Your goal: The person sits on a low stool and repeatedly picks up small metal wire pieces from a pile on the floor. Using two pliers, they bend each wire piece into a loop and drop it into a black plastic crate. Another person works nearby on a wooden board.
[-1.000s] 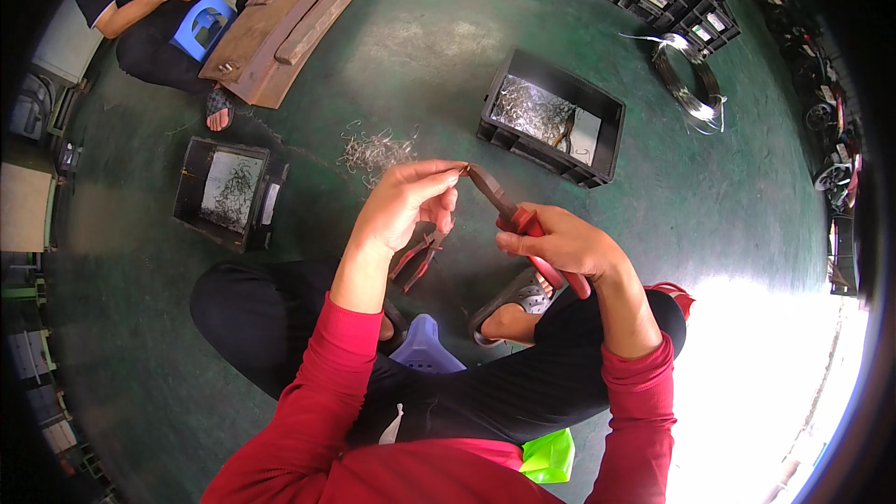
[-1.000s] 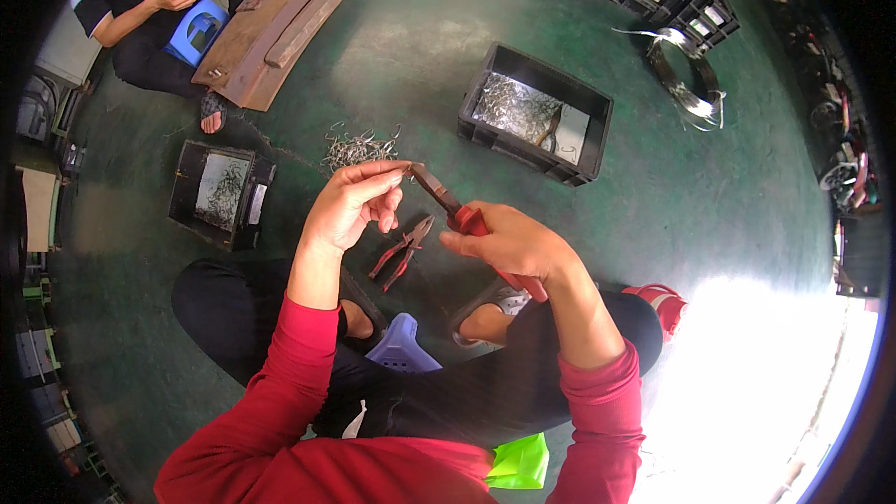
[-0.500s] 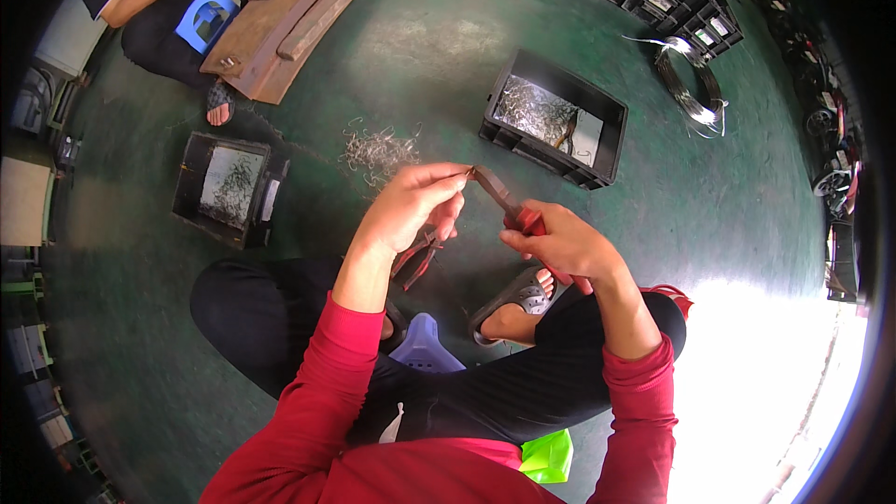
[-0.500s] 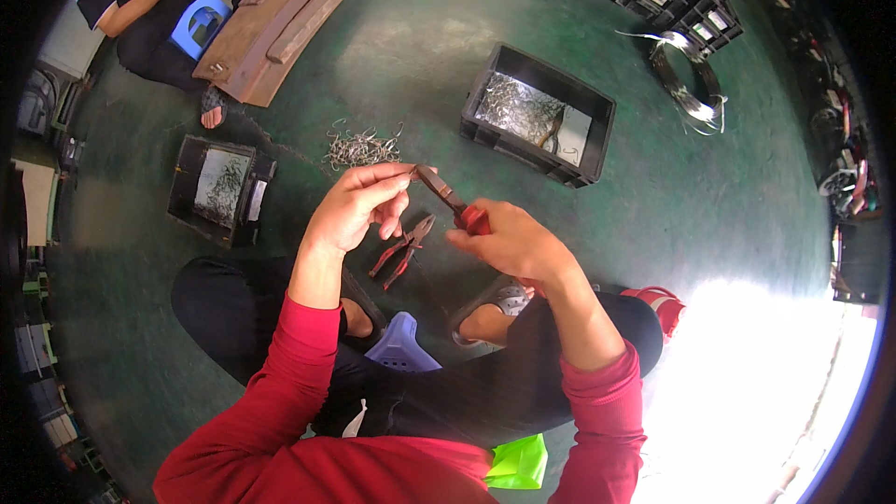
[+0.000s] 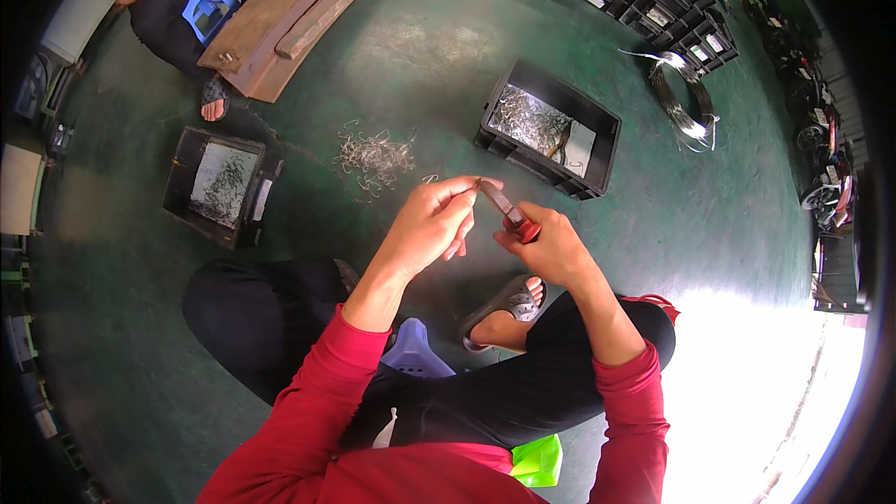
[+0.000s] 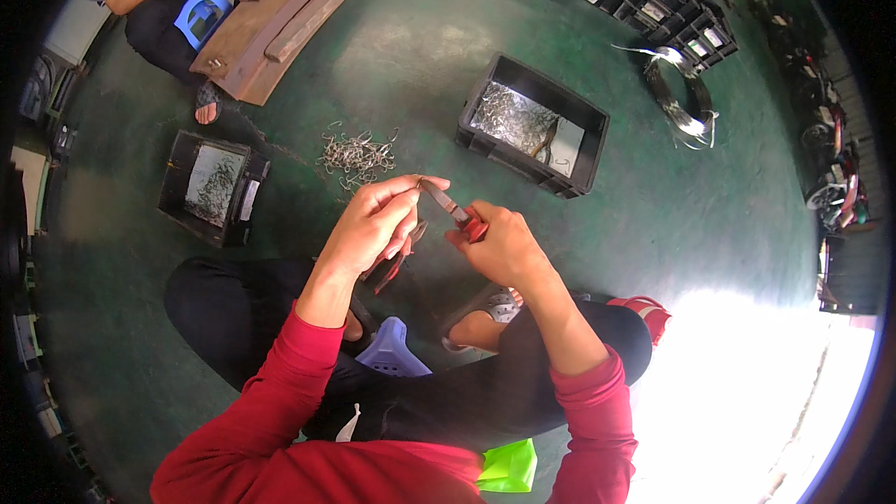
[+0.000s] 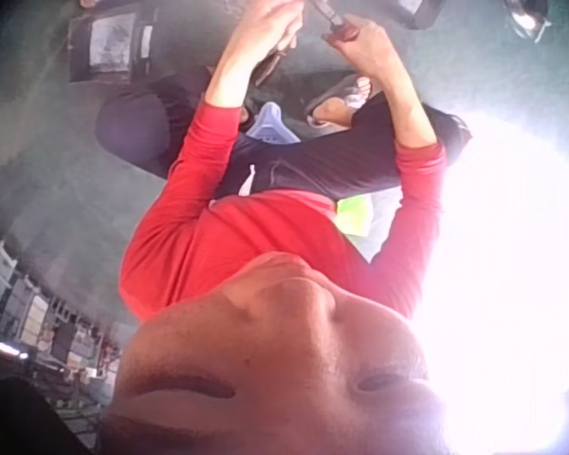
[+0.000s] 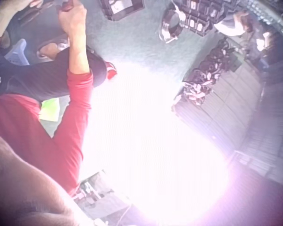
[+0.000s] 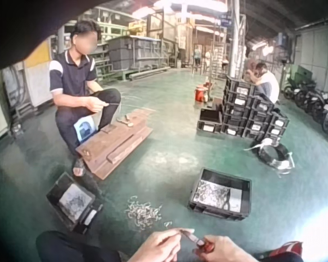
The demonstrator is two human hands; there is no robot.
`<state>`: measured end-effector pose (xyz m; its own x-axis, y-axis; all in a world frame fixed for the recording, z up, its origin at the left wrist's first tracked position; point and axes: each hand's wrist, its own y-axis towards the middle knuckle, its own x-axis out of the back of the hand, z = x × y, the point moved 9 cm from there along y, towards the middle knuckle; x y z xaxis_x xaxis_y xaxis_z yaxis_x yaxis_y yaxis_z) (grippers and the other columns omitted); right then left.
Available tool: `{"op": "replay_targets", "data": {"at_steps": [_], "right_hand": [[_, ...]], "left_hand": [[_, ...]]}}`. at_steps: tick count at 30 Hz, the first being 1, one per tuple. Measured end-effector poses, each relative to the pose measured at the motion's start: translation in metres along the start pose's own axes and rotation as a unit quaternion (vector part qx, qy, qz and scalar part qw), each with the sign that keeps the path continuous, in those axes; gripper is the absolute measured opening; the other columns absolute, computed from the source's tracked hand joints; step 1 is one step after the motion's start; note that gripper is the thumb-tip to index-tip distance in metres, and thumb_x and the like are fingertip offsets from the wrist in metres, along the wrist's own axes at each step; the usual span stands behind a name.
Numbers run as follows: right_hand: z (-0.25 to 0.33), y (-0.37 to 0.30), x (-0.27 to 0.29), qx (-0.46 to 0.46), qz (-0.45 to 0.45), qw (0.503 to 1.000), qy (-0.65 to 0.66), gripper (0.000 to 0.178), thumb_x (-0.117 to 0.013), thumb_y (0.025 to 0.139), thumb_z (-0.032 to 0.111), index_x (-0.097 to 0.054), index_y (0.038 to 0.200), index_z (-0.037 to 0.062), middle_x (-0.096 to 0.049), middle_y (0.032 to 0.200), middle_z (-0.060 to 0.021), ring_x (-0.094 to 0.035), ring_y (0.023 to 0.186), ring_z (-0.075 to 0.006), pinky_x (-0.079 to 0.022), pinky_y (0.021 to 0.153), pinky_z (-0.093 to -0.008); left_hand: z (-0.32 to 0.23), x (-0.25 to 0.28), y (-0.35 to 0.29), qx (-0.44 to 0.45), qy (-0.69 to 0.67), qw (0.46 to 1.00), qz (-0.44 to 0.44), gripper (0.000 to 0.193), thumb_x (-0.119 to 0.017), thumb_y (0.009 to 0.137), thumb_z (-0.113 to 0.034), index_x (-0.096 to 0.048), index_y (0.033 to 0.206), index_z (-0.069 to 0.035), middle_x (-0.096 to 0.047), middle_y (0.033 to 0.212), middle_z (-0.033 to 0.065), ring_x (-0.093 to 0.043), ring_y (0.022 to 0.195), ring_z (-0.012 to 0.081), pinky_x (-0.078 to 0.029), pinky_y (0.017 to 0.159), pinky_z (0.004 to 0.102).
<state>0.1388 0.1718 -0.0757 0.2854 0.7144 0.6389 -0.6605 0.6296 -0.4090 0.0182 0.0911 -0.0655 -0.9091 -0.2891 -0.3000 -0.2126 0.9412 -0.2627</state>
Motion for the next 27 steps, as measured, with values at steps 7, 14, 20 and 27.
{"op": "replay_targets", "data": {"at_steps": [7,14,20,27], "right_hand": [[0.002,0.002,0.004,0.020,-0.029,0.999,-0.009,0.029,-0.072,0.079,0.024,-0.061,0.092,0.0010,-0.064,0.080,-0.0233,-0.061,0.081,-0.0431,-0.048,0.071,-0.0448],[0.002,0.003,0.006,0.026,-0.053,0.998,-0.035,0.027,-0.072,0.079,0.023,-0.061,0.091,0.0010,-0.063,0.080,-0.0243,-0.060,0.082,-0.0447,-0.048,0.070,-0.0469],[0.008,0.000,0.011,0.051,-0.106,0.993,-0.032,0.026,-0.071,0.080,0.021,-0.060,0.091,0.0004,-0.064,0.081,-0.0241,-0.059,0.082,-0.0446,-0.049,0.070,-0.0455],[-0.022,-0.008,0.010,0.002,0.076,0.993,0.087,0.032,-0.069,0.082,0.016,-0.054,0.107,0.0035,-0.065,0.084,-0.0131,-0.061,0.075,-0.0248,-0.047,0.071,-0.0349]], "left_hand": [[0.002,0.000,0.000,-0.009,-0.022,0.999,-0.029,0.030,-0.042,0.098,-0.013,-0.062,0.117,-0.001,-0.040,0.054,-0.0059,-0.032,0.041,0.0018,-0.039,0.044,0.0210],[0.002,0.000,-0.001,-0.023,-0.038,0.998,-0.039,0.030,-0.041,0.099,-0.015,-0.063,0.115,-0.001,-0.038,0.053,-0.0065,-0.036,0.045,0.0017,-0.038,0.044,0.0212],[0.001,-0.002,-0.002,-0.005,-0.043,0.997,-0.059,0.030,-0.041,0.099,-0.012,-0.063,0.117,-0.004,-0.037,0.053,-0.0074,-0.031,0.043,0.0015,-0.037,0.045,0.0203],[0.023,-0.004,0.015,-0.046,-0.009,0.997,0.057,0.031,-0.040,0.099,-0.013,-0.054,0.125,-0.002,-0.048,0.064,-0.0030,-0.045,0.048,0.0062,-0.045,0.051,0.0245]]}}
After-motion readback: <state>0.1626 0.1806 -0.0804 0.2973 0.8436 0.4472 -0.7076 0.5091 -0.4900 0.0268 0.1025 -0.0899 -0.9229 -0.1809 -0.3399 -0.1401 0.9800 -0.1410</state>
